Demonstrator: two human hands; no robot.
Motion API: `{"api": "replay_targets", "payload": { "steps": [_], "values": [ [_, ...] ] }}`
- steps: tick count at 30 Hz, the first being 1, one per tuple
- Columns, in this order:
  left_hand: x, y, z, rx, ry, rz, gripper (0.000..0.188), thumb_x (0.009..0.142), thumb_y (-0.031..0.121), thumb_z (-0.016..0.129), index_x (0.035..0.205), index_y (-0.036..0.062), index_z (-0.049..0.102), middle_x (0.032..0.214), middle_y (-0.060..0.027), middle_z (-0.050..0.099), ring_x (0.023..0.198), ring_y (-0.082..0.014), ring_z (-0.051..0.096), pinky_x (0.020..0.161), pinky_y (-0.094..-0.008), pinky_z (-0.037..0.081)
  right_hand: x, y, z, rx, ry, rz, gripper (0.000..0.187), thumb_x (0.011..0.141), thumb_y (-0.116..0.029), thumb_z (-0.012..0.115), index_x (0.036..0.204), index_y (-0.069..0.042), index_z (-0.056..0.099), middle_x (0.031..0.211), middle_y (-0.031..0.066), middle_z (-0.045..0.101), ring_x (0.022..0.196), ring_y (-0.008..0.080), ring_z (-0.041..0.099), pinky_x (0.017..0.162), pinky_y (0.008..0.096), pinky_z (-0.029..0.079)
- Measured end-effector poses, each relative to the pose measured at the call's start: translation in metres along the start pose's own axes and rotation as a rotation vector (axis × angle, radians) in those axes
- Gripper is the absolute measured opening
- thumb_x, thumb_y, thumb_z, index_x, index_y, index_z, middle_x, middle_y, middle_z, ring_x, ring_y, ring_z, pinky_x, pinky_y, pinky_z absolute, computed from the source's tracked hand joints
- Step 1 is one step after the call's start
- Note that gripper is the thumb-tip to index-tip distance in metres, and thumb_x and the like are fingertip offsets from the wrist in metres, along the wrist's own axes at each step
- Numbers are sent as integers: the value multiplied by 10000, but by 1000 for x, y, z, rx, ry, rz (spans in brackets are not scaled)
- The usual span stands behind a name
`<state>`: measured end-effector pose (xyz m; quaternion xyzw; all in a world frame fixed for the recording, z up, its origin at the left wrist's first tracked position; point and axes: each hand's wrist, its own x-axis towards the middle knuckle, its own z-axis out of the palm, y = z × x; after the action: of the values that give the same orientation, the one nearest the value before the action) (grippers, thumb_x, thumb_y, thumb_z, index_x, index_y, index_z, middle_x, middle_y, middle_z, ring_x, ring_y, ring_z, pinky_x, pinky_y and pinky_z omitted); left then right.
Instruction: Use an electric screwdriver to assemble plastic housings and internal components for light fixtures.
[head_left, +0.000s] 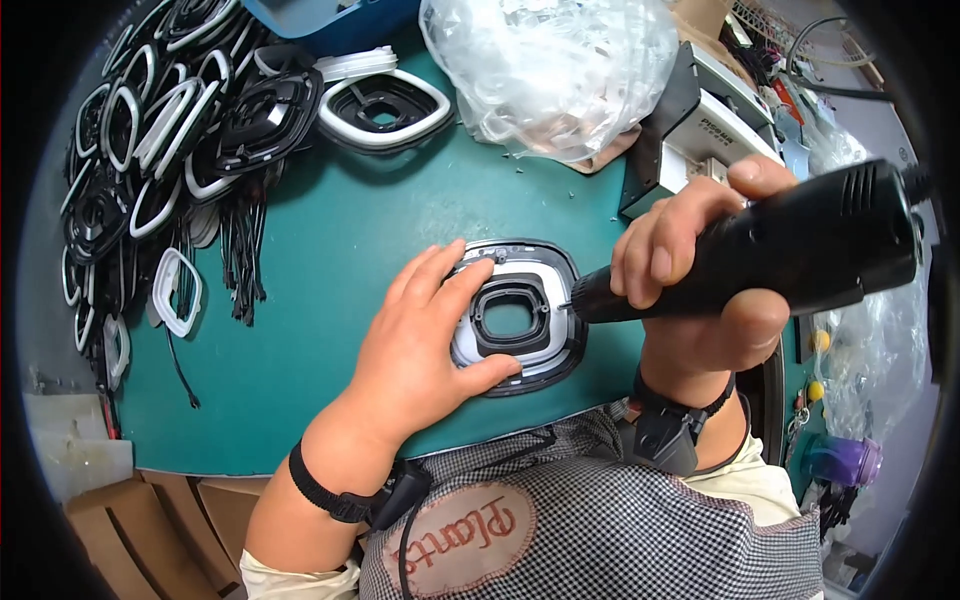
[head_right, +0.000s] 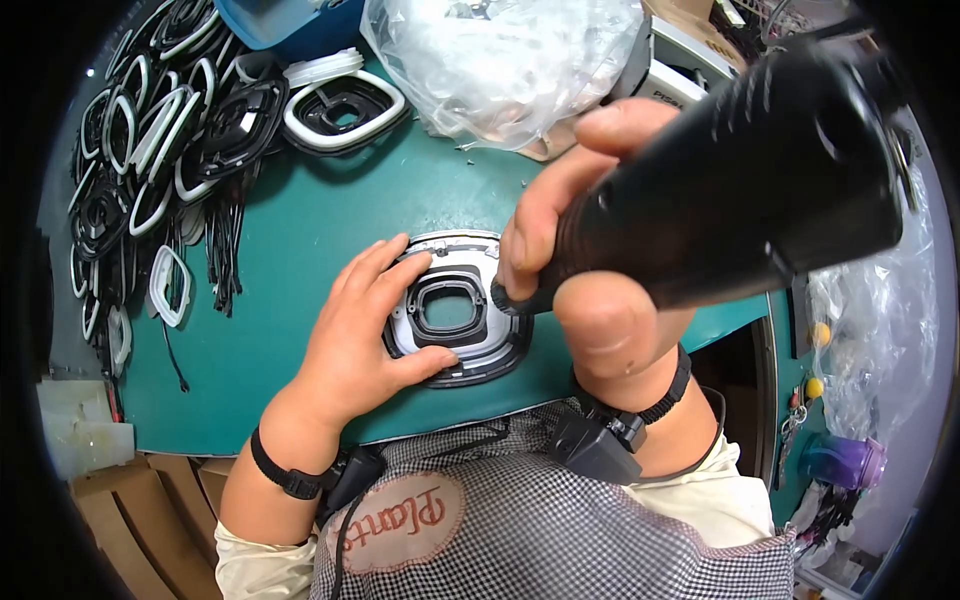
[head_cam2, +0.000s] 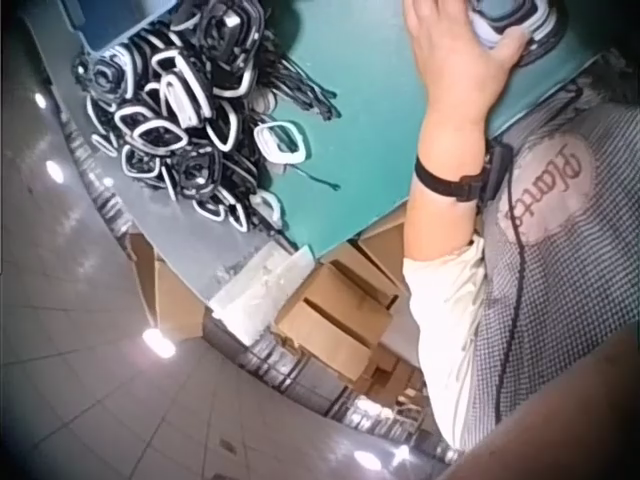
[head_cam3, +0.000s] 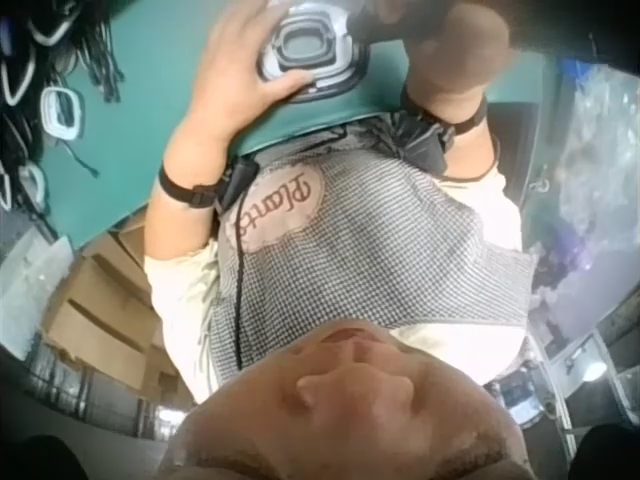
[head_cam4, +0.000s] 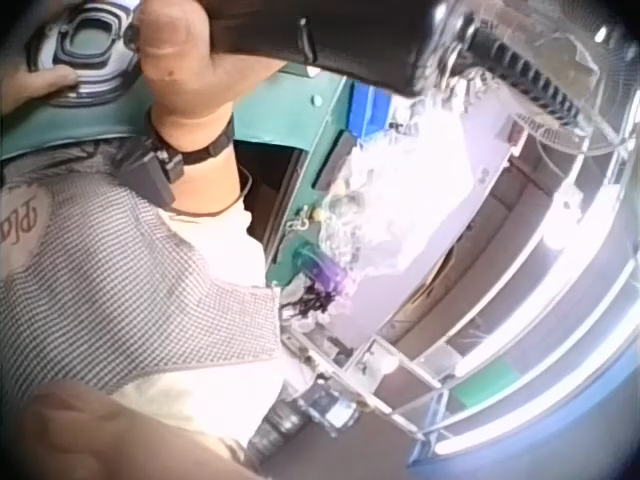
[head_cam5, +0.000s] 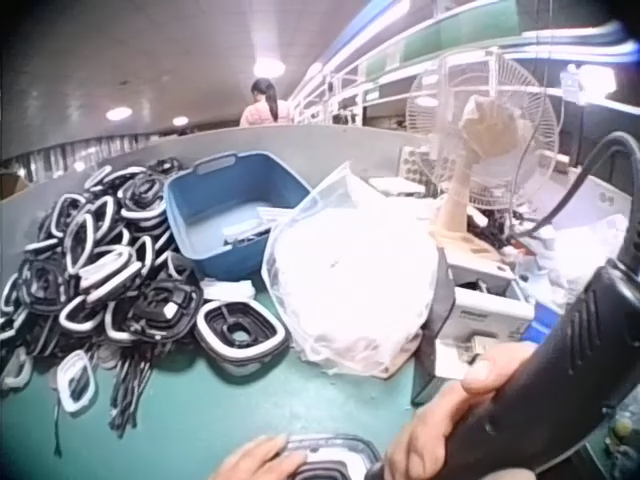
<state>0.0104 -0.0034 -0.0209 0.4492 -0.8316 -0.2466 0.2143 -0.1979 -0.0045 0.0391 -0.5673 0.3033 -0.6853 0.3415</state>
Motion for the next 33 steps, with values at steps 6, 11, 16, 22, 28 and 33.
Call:
{"api": "replay_targets", "payload": {
  "steps": [6,11,16,22,28,33],
  "values": [
    [2,2,0,19,-14,16,812,609,316,864,1317,88,540,1420,-221,446,1313,-423,412,1087,-482,361,-11,0,-12,35,198,-26,770,825,-607,672,1328,-107,373,724,48,523,517,161,529,491,320,495],
    [2,9,-3,30,-30,-44,824,591,301,871,1313,74,546,1425,-216,445,1323,-413,401,1088,-483,355,12,-29,-59,20,345,-240,694,865,-557,626,1266,-49,374,743,79,549,540,173,553,522,305,494],
    [2,10,0,50,-34,-40,873,561,238,867,1345,74,519,1450,-180,433,1333,-375,400,1099,-460,350,44,-48,-114,-113,524,-390,554,877,-481,615,1199,-61,450,720,89,544,532,194,546,525,343,489],
    [2,8,2,68,-30,-25,871,565,250,864,1345,72,519,1441,-186,441,1324,-377,410,1094,-463,351,49,-35,-118,-230,502,-396,521,878,-415,635,1183,-41,440,757,105,559,589,205,562,589,352,479],
    [2,5,3,64,-16,13,884,561,268,869,1348,74,515,1434,-189,448,1314,-380,420,1092,-465,352,56,-24,-112,-239,516,-317,473,888,-355,618,1172,-12,459,741,110,540,576,203,549,572,352,479],
    [1,6,-2,75,-22,-5,890,574,303,867,1355,71,507,1436,-196,446,1315,-389,419,1096,-467,348,57,-28,-101,-181,363,-173,433,921,-368,566,1177,-28,485,740,94,525,570,191,540,566,345,471]
  ]
}}
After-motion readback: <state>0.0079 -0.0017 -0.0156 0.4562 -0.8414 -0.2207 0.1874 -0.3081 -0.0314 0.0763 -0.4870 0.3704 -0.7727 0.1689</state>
